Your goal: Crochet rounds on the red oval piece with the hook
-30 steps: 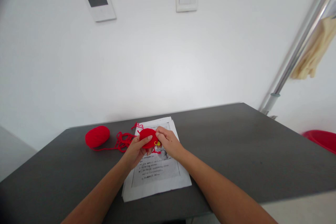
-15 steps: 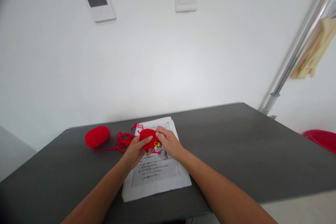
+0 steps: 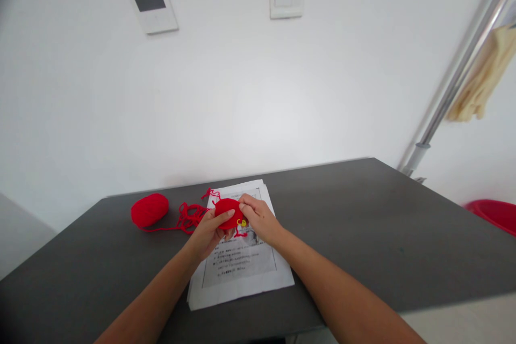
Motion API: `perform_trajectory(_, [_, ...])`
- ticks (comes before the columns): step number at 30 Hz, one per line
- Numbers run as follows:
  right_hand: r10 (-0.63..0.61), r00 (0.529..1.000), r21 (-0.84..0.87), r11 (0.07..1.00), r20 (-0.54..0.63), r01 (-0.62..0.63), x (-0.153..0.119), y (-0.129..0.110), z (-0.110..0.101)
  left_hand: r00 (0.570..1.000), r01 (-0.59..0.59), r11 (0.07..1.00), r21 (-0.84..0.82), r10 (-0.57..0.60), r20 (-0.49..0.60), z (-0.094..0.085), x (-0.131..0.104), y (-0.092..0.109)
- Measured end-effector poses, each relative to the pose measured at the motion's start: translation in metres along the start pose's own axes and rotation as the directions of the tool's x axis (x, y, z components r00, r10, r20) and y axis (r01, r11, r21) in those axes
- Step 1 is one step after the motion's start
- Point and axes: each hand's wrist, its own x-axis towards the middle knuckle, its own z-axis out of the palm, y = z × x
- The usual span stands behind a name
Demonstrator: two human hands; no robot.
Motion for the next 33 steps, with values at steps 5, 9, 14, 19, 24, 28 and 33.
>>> perform_trajectory(5, [-0.001, 1.0, -0.004, 1.0, 0.0, 0.001, 0.0004, -0.0005, 0.0001, 1.0, 0.001, 1.0, 0.011, -0.001, 0.005, 0.0007, -0.0005, 0.0001])
perform_trajectory(9, [0.009, 1.0, 0.013, 1.0, 0.004, -0.009, 0.0006, -0.0008, -0.0007, 1.0, 0.009, 1.0, 0.006, -0.009, 0.019, 0.001, -0.0014, 0.0009])
perform_trajectory(14, [0.005, 1.0, 0.015, 1.0, 0.004, -0.005, 0.0, -0.0008, -0.0005, 0.999, 0.022, 1.0, 0.0, -0.022, 0.035, 0.0006, -0.0013, 0.0016])
perform_trajectory(19, [-0.003, 1.0, 0.0, 1.0, 0.004, 0.003, -0.0003, -0.0006, -0.0003, 0.999, 0.017, 1.0, 0.006, -0.018, 0.039, -0.0001, -0.0014, 0.0013])
perform_trajectory(24, [0.0, 1.0, 0.007, 1.0, 0.008, 0.0, -0.0002, -0.0018, -0.0015, 0.999, 0.016, 1.0, 0.023, -0.017, 0.05, -0.0015, -0.0009, -0.0001])
perform_trajectory(28, [0.002, 1.0, 0.015, 1.0, 0.011, -0.002, 0.0002, -0.0027, -0.0013, 0.998, 0.019, 1.0, 0.021, -0.02, 0.061, -0.0032, -0.0004, -0.0016])
perform_trajectory(33, [-0.004, 1.0, -0.002, 1.0, 0.001, 0.004, 0.0002, -0.0012, -0.0001, 0.998, 0.024, 1.0, 0.008, -0.025, 0.057, -0.003, -0.0005, -0.0016])
